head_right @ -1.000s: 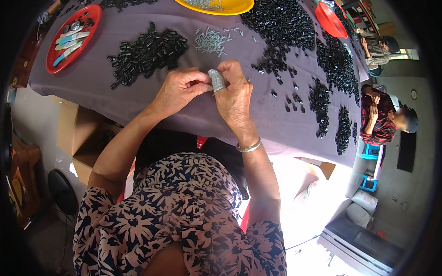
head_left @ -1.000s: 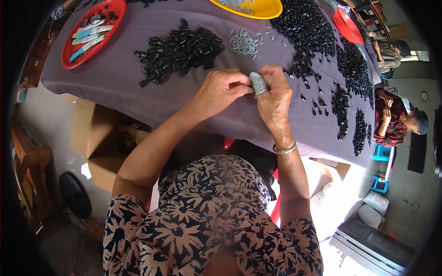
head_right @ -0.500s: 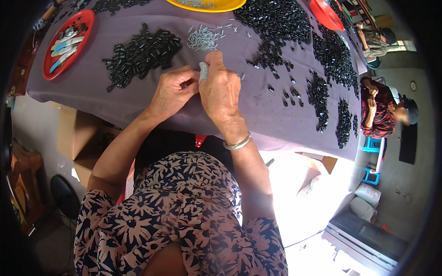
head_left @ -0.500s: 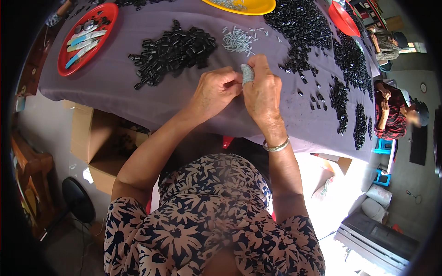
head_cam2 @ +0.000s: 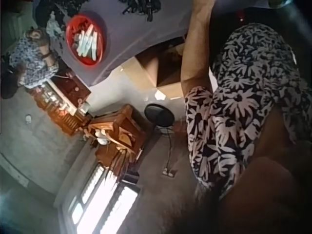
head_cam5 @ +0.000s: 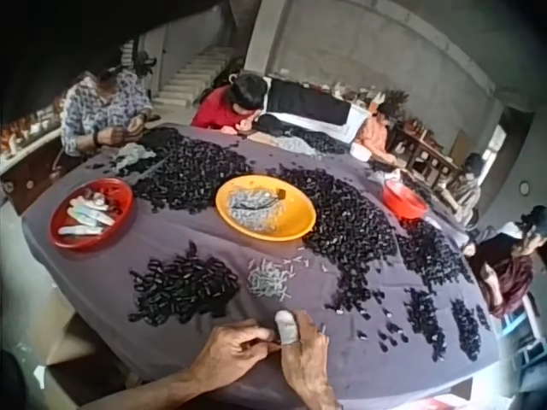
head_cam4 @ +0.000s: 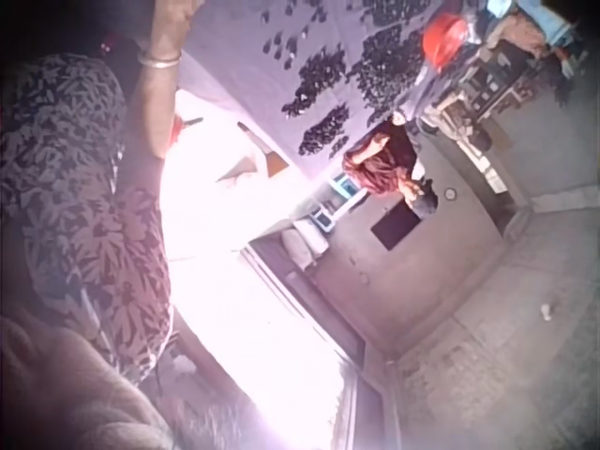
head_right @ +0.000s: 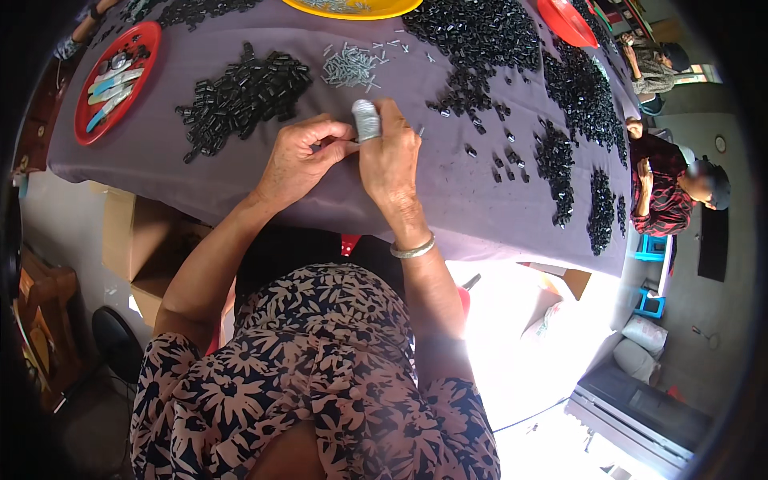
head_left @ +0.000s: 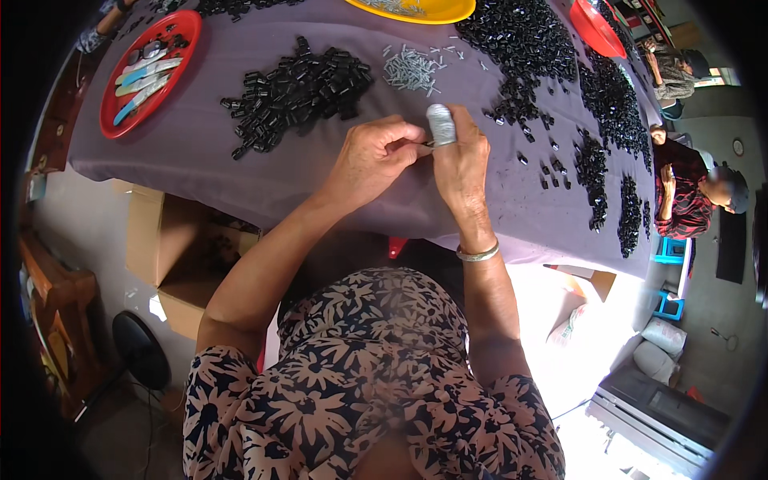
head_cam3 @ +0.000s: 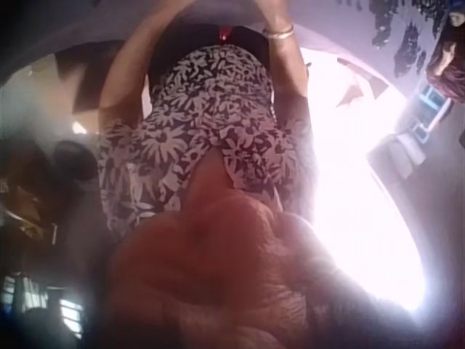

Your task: Inserting small metal pins into black plastic components at a workstation.

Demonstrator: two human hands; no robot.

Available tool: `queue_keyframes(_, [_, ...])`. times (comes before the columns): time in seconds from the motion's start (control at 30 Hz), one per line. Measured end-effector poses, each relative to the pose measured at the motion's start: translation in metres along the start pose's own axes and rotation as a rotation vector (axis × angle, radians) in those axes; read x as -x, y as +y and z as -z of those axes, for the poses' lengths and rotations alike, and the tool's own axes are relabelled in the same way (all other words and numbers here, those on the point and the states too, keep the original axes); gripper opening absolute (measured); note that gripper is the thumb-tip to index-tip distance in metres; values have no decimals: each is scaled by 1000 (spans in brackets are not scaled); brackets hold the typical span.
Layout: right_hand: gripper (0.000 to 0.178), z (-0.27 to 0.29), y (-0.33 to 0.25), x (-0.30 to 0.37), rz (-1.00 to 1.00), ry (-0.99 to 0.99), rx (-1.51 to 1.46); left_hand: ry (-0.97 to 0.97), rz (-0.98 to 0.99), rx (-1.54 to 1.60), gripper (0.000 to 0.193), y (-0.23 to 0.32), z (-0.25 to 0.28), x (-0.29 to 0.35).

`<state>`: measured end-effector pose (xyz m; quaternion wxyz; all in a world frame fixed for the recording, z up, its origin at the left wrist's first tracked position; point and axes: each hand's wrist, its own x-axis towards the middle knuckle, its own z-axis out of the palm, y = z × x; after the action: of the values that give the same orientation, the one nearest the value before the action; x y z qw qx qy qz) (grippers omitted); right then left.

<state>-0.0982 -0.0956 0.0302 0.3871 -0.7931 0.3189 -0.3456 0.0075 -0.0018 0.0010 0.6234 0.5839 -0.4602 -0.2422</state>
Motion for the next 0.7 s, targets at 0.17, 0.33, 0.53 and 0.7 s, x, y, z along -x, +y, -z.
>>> queue_keyframes(0.17, [18,27,3,0,-181,-108,-361,-17,51,30,11,2,5,0])
queue_keyframes(0.33, [13,35,12,1,28,-235,-227,-6,41,81,10,-2,3,0])
queue_keyframes(0.53, [13,22,4,4,23,-193,-150,8,-29,113,11,-9,2,-1])
queue_keyframes(0.7, [4,12,-2,9,64,-142,-88,-32,6,-35,13,-5,8,0])
